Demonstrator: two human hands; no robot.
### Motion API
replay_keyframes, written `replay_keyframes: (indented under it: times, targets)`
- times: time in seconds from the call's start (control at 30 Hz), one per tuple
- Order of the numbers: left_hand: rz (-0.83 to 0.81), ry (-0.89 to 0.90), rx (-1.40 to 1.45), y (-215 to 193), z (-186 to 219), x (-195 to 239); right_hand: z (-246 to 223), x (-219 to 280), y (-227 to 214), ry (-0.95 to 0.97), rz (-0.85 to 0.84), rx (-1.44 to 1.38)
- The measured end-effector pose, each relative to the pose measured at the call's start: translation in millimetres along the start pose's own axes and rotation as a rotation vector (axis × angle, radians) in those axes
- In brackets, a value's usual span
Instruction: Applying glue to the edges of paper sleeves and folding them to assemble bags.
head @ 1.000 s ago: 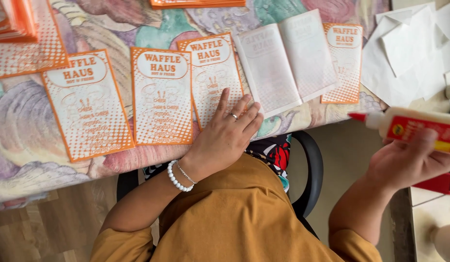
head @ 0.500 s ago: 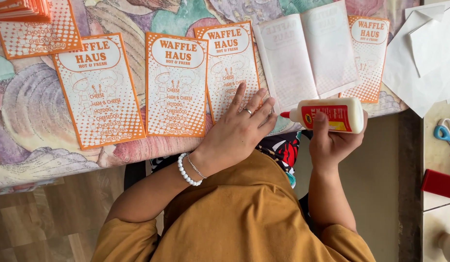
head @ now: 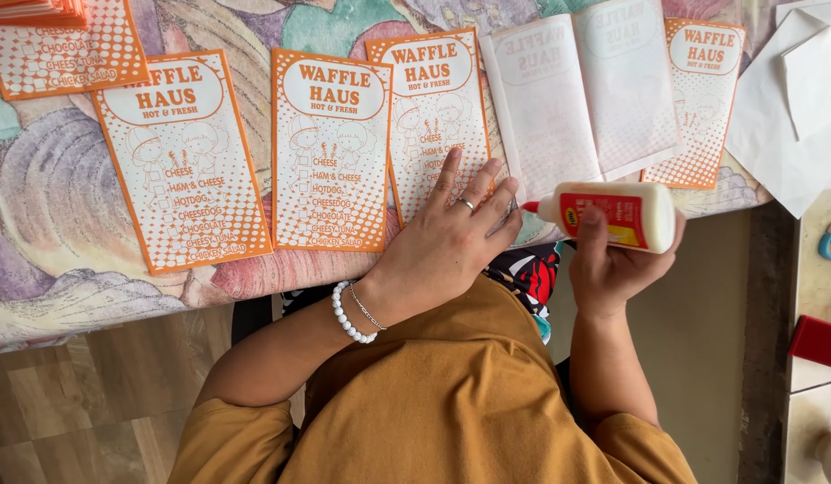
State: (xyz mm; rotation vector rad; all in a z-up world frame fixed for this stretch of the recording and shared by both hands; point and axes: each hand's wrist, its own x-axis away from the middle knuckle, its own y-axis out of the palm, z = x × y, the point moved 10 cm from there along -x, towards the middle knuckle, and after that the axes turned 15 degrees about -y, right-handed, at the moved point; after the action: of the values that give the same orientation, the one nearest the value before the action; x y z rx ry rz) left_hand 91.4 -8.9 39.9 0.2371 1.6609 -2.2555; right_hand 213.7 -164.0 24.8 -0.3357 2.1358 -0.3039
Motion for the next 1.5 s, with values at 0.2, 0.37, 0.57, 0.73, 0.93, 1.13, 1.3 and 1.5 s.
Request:
replay_keyframes:
  times: [0.2, 0.37, 0.57, 0.73, 0.93, 1.13, 1.3, 1.5]
  targets:
    - [-0.006, 0.007, -0.034, 1, 1, 0, 2, 4, -4, -0.012, -0.006, 0.029]
    - [-0.007, 0.004, -0.017, 0, 0, 0, 9, 2, -11, -0.097, 0.055, -0.076]
    - [-0.009, 0.003, -0.038, 1, 0, 0, -3, 12, -13, -0.010, 0.091, 0.059]
    - [0.004, -0.005, -0.039, 1, 0, 0, 13, 6, -19, -0.040, 0.094, 0.049]
    - [-0.002, -0.012, -0.047, 1, -1, -1, -3, 6, -12, -0.041, 0.091, 0.044]
    - [0.014, -0.013, -0.046, 0, -1, 0, 12, 1, -27, -0.103, 0.122, 0.076]
    - [0.016, -0.014, -0.038, -1, -1, 0, 9, -10, -29, -0.106, 0.163, 0.147]
    - [-0.008, -0.011, -0.044, 2, -1, 0, 14, 5, -24, -0.090, 0.124, 0.047]
